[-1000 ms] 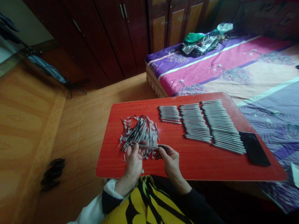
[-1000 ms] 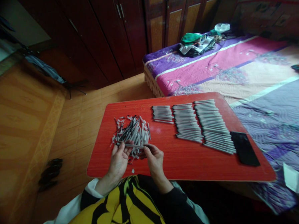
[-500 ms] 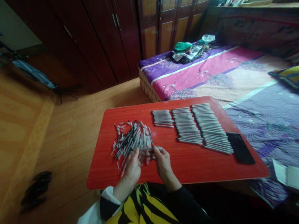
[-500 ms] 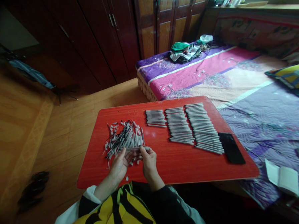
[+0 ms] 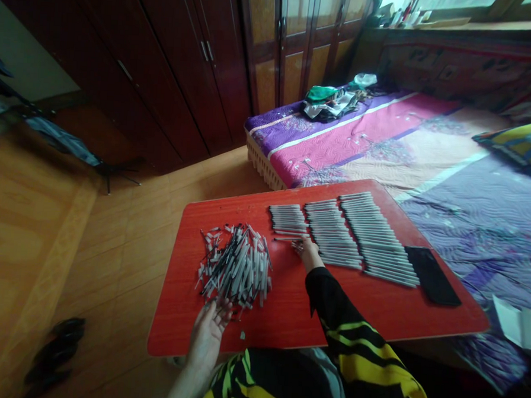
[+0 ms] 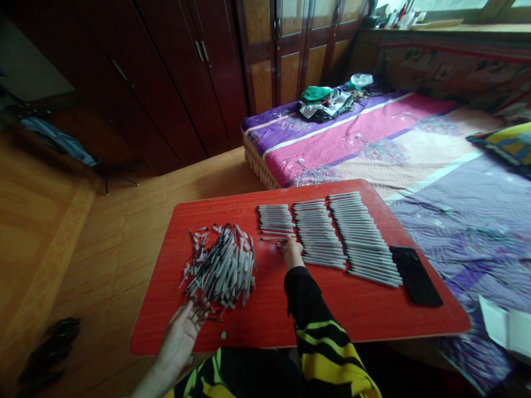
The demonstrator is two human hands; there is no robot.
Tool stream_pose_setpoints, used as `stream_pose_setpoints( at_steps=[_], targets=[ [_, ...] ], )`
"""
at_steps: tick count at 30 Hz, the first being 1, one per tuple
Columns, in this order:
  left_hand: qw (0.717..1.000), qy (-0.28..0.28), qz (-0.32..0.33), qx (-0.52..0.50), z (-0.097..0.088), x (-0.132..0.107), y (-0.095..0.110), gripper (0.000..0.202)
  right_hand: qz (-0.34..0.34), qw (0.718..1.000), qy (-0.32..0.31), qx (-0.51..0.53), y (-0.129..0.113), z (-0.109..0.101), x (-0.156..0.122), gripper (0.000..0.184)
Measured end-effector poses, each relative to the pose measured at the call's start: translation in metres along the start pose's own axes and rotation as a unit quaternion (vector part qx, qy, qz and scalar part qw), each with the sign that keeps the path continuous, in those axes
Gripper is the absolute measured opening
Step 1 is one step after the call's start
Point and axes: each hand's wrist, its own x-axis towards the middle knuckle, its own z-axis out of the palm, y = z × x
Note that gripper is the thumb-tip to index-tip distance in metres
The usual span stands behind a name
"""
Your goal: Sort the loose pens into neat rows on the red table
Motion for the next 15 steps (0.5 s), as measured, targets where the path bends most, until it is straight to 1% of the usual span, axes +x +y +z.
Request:
stream_pose_setpoints(
  at_steps=[2,5,8,11,12,13,14,15],
  targets=[
    [1.000,0.011,0.001,-0.005,-0.006,0.002,0.003,0.013,-0.033,0.998,0.012,-0.051,0.001,0.003,0.004,0.012],
    [1.000,0.025,-0.004,-0.008,-0.012,0.005,0.004,0.013,-0.093,0.985,0.031,-0.139,0.003,0.004,0.005,0.019],
    [0.999,0.034,-0.008,-0.011,-0.016,0.005,0.005,0.014,-0.173,0.957,0.054,-0.227,0.005,0.003,0.003,0.028],
    [0.999,0.041,-0.007,-0.012,-0.015,0.002,0.005,0.014,-0.252,0.922,0.049,-0.289,0.006,0.003,0.002,0.036],
    [0.999,0.045,-0.006,-0.012,-0.014,0.000,0.005,0.014,-0.283,0.902,0.044,-0.322,0.007,0.003,0.003,0.039],
    [0.999,0.050,-0.005,-0.012,-0.013,-0.001,0.005,0.015,-0.318,0.873,0.039,-0.368,0.009,0.003,0.005,0.043],
    [0.998,0.057,-0.004,-0.012,-0.012,-0.003,0.004,0.016,-0.353,0.833,0.036,-0.423,0.012,0.003,0.007,0.047],
    [0.998,0.064,-0.003,-0.013,-0.012,-0.005,0.003,0.017,-0.385,0.787,0.035,-0.481,0.015,0.003,0.010,0.050]
  ],
)
